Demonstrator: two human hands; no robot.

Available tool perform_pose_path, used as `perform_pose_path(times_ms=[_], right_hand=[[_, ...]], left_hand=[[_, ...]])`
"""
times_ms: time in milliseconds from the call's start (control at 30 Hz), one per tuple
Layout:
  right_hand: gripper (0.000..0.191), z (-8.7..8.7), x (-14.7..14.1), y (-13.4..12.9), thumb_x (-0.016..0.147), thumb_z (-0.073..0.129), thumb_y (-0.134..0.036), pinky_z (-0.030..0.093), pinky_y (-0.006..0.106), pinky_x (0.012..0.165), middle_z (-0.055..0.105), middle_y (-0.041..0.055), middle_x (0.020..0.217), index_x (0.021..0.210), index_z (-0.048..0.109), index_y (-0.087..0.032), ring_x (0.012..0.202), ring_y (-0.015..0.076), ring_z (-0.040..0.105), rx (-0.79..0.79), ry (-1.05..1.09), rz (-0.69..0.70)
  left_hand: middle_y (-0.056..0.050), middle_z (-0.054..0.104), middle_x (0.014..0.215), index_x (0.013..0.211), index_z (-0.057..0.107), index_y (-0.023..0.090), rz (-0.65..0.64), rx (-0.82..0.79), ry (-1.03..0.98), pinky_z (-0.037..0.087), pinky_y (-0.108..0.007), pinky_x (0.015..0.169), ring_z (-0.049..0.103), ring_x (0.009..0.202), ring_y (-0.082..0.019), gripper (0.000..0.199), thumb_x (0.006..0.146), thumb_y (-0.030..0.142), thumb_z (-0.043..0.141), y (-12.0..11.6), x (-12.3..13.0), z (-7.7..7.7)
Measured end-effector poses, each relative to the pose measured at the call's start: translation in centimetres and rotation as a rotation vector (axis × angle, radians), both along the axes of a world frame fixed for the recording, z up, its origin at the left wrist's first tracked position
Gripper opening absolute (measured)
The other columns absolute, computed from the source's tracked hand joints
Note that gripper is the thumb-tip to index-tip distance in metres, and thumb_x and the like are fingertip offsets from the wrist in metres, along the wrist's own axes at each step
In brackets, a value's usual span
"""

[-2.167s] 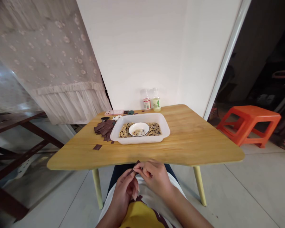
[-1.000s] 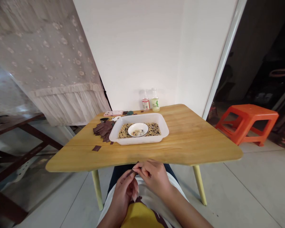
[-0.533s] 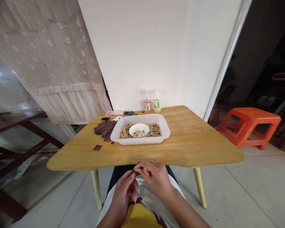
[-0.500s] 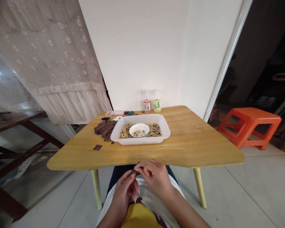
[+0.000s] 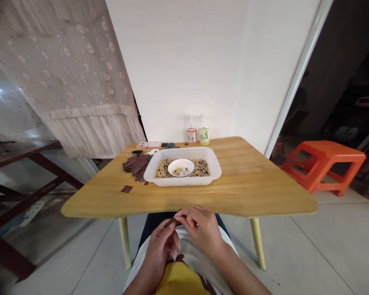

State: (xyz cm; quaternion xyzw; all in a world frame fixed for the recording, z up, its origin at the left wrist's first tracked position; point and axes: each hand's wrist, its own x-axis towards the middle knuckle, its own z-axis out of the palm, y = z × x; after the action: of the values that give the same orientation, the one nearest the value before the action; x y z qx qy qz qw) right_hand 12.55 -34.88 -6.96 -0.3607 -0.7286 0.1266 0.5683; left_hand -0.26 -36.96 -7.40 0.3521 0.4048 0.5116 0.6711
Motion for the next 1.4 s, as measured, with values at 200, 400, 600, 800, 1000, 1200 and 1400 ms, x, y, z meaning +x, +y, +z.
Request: perform_pose_path(times_ms=[200,400,600,800,1000,1200,1400], right_hand=[[0.035,0.04,-0.03,-0.04,0.074,0.057,-0.011,0.046,0.023,0.056,0.067,-0.0023,0.072,0.054,0.030,-0.020,0.068,0.0123,0.063,-0.005,-0.023,0.035],[0.034,-0.11,0.01,0.06,0.074,0.058,-0.010,0.046,0.022,0.057,0.067,-0.0023,0.074,0.055,0.031,-0.020,0.067,0.0113,0.063,0.004,-0.001,0.020],[0.035,-0.16,-0.03,0.04,0.074,0.058,-0.011,0.045,0.022,0.057,0.067,-0.0023,0.073,0.054,0.030,-0.019,0.069,0.0112,0.063,-0.004,-0.005,0.034],[0.035,-0.18,0.01,0.03,0.075,0.057,-0.012,0.044,0.022,0.056,0.065,-0.0028,0.067,0.053,0.030,-0.019,0.067,0.0115,0.062,-0.007,-0.032,0.030],[0.035,0.20,0.01,-0.07,0.075,0.056,-0.013,0.045,0.021,0.056,0.065,-0.0017,0.066,0.053,0.031,-0.019,0.067,0.0114,0.063,0.002,-0.052,0.034],[0.034,0.01,0.07,0.04,0.076,0.056,-0.013,0.045,0.021,0.055,0.066,-0.0012,0.068,0.053,0.031,-0.020,0.068,0.0120,0.063,-0.003,-0.034,0.026],[0.034,0.03,0.01,-0.01,0.075,0.057,-0.013,0.045,0.022,0.057,0.067,-0.0019,0.070,0.053,0.032,-0.020,0.067,0.0115,0.063,-0.008,-0.037,0.030]], left_hand=[[0.003,0.053,0.040,0.076,0.056,0.013,-0.006,-0.003,-0.015,0.029,-0.015,0.031,0.038,0.029,-0.005,0.030,0.066,0.041,0.062,0.26,-0.11,-0.44],[0.002,0.054,0.041,0.079,0.056,0.012,-0.025,-0.008,-0.007,0.029,-0.015,0.031,0.038,0.028,-0.005,0.031,0.067,0.040,0.062,0.09,0.06,-0.37],[0.003,0.053,0.040,0.078,0.056,0.012,0.002,0.005,-0.024,0.031,-0.016,0.032,0.039,0.030,-0.006,0.030,0.067,0.039,0.062,0.24,-0.12,-0.45],[0.002,0.053,0.041,0.076,0.055,0.013,-0.037,0.011,-0.007,0.030,-0.015,0.031,0.039,0.029,-0.005,0.027,0.069,0.039,0.060,0.26,-0.06,-0.53],[0.003,0.052,0.040,0.075,0.055,0.013,0.015,0.018,-0.028,0.030,-0.015,0.031,0.037,0.030,-0.005,0.026,0.069,0.037,0.061,0.23,-0.08,-0.25],[0.002,0.053,0.041,0.075,0.055,0.012,-0.024,0.012,-0.018,0.032,-0.015,0.032,0.039,0.031,-0.005,0.026,0.069,0.037,0.061,0.31,-0.13,-0.31],[0.003,0.053,0.041,0.074,0.054,0.013,-0.015,0.010,-0.038,0.032,-0.015,0.032,0.040,0.032,-0.005,0.025,0.069,0.037,0.061,0.38,-0.17,-0.61]])
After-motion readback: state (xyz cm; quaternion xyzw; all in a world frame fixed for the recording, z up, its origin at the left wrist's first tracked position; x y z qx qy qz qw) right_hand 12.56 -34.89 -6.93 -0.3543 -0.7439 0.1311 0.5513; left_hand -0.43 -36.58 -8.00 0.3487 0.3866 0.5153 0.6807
